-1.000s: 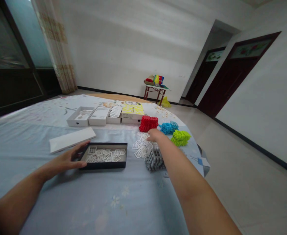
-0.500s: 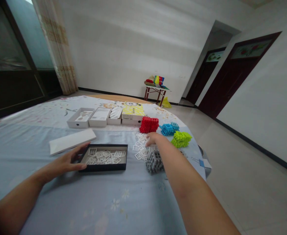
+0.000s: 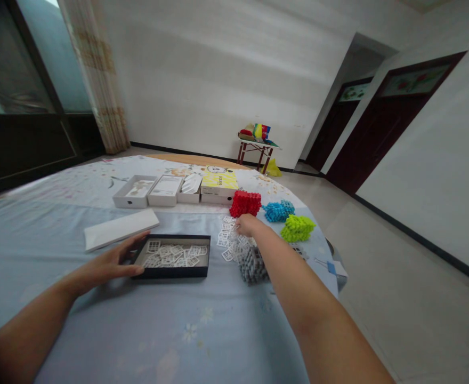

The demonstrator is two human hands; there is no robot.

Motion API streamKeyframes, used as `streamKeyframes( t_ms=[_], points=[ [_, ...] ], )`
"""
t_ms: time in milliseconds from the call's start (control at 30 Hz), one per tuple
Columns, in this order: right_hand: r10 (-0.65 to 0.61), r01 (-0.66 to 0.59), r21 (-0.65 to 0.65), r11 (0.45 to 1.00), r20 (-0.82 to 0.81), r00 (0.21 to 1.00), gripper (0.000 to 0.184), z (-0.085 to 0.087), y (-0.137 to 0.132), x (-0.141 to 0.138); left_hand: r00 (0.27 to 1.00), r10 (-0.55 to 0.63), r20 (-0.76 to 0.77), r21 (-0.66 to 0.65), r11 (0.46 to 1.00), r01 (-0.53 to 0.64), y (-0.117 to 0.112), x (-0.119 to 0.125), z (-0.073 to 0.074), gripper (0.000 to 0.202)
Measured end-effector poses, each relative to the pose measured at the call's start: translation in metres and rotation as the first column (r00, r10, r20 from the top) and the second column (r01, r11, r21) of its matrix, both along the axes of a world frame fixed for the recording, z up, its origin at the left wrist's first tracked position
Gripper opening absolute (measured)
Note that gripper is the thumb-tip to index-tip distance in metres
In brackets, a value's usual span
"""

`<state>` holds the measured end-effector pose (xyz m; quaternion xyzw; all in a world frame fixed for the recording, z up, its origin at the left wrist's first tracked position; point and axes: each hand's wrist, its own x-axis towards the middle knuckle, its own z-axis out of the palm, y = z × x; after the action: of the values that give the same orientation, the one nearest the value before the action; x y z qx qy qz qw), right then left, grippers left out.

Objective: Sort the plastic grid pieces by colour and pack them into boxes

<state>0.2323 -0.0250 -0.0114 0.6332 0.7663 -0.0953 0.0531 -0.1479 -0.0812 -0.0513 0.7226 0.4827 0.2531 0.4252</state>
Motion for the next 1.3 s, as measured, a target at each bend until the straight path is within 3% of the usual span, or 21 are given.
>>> streamKeyframes(
  t_ms=[367, 533, 600, 767, 900, 1033, 1300],
  points=[
    [0.027, 0.047, 0.226, 0.973, -0.316, 0.948, 0.020, 0.019, -0.034, -0.018, 1.000, -0.007, 0.014, -0.009, 1.000, 0.007, 0.002, -0.002, -0.004, 0.092],
    [0.152, 0.100, 0.339, 0.936, -0.640, 0.753, 0.024, 0.018, -0.060, -0.045, 0.998, -0.041, 0.039, -0.038, 0.998, 0.043, 0.002, -0.004, -0.006, 0.093],
    [0.185, 0.092, 0.339, 0.936, -0.699, 0.691, 0.023, 0.016, -0.068, -0.058, 0.999, -0.037, 0.033, -0.027, 0.999, 0.038, 0.002, -0.004, -0.007, 0.092],
    [0.250, -0.002, 0.327, 0.945, -0.717, 0.651, 0.029, 0.013, -0.077, -0.082, 0.999, -0.036, 0.037, -0.025, 0.999, 0.037, 0.004, -0.004, -0.010, 0.091],
    [0.264, -0.045, 0.294, 0.955, -0.766, 0.587, 0.040, 0.009, -0.077, -0.084, 0.997, -0.054, 0.058, -0.040, 0.998, 0.056, 0.007, -0.007, -0.016, 0.092],
    [0.257, -0.017, 0.301, 0.953, -0.781, 0.570, 0.031, 0.008, -0.077, -0.080, 0.998, -0.042, 0.040, 0.007, 0.999, 0.042, 0.008, -0.009, -0.018, 0.091],
    [0.261, 0.033, 0.337, 0.941, -0.783, 0.565, 0.023, 0.015, -0.079, -0.077, 1.000, 0.002, -0.011, -0.006, 1.000, -0.002, 0.004, -0.003, -0.006, 0.091]
  ],
)
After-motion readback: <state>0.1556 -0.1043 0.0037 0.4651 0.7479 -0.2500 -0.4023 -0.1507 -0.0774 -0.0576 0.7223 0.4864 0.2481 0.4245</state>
